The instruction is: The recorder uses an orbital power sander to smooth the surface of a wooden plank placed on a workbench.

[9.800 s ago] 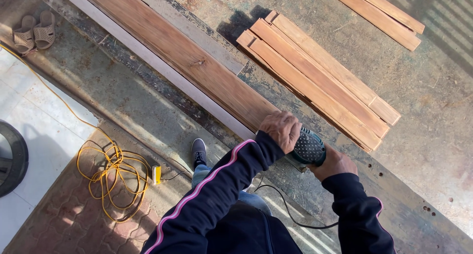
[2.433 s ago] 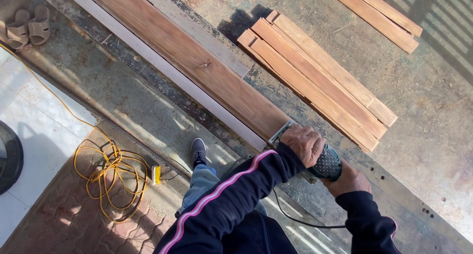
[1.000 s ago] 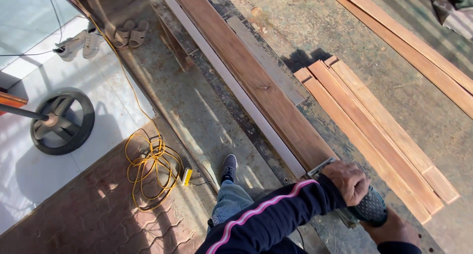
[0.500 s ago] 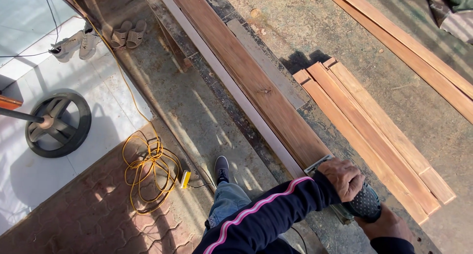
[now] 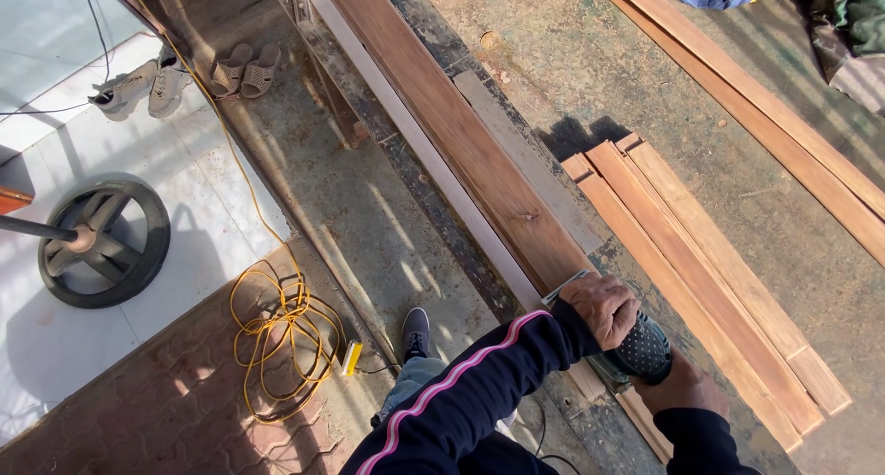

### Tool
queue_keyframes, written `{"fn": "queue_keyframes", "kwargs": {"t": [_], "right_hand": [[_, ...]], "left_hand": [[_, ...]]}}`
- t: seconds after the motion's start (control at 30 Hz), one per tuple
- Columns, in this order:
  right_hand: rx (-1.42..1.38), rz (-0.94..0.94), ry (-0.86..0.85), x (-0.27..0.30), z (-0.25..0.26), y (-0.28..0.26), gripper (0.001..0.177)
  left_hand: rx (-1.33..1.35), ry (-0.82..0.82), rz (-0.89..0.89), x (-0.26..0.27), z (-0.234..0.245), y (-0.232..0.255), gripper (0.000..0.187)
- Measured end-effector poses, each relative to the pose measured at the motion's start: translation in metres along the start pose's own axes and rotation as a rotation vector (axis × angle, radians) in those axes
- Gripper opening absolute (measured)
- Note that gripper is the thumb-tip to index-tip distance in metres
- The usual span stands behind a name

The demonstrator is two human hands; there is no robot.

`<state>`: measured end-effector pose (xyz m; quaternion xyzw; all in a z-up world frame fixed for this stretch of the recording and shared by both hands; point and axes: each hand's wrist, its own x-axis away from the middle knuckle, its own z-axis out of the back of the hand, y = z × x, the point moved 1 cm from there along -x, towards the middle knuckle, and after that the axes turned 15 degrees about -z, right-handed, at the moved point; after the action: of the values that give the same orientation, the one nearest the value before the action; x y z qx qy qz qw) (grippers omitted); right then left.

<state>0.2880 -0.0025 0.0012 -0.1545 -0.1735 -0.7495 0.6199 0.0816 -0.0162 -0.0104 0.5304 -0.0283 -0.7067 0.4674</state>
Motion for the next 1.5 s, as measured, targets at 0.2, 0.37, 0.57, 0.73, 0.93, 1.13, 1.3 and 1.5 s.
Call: {"fn": "queue_keyframes", "kwargs": {"t": [0.2, 0.37, 0.57, 0.73, 0.93, 1.13, 1.3, 1.5], "right_hand": [[-0.017, 0.022, -0.012, -0.004, 0.016, -0.069, 0.067], [-0.023, 0.048, -0.016, -0.009, 0.026, -0.120, 0.067], [-0.020, -0.002, -0.029, -0.007, 0.034, -0.174, 0.069], [-0.023, -0.018, -0.018, -0.015, 0.032, -0.202, 0.065], [-0.036, 0.012, -0.009, -0.015, 0.040, -0.240, 0.065], [-0.014, 0.031, -0.007, -0.018, 0.047, -0.277, 0.065], [0.015, 0.057, 0.024, -0.014, 0.055, -0.304, 0.065], [-0.048, 0.088, 0.006, -0.025, 0.049, -0.326, 0.061]], "left_hand": [[-0.047, -0.059, -0.024, -0.014, 0.033, -0.058, 0.022], [-0.056, -0.053, -0.032, -0.032, 0.073, -0.092, 0.020], [-0.049, -0.044, -0.051, -0.040, 0.091, -0.138, 0.019], [-0.059, -0.050, -0.074, -0.050, 0.111, -0.165, 0.019], [-0.115, -0.094, -0.086, -0.051, 0.127, -0.196, 0.020], [-0.073, -0.051, -0.093, -0.057, 0.149, -0.226, 0.018], [-0.084, -0.094, -0.009, -0.063, 0.169, -0.239, 0.021], [-0.025, -0.043, -0.022, -0.076, 0.202, -0.250, 0.021]]}}
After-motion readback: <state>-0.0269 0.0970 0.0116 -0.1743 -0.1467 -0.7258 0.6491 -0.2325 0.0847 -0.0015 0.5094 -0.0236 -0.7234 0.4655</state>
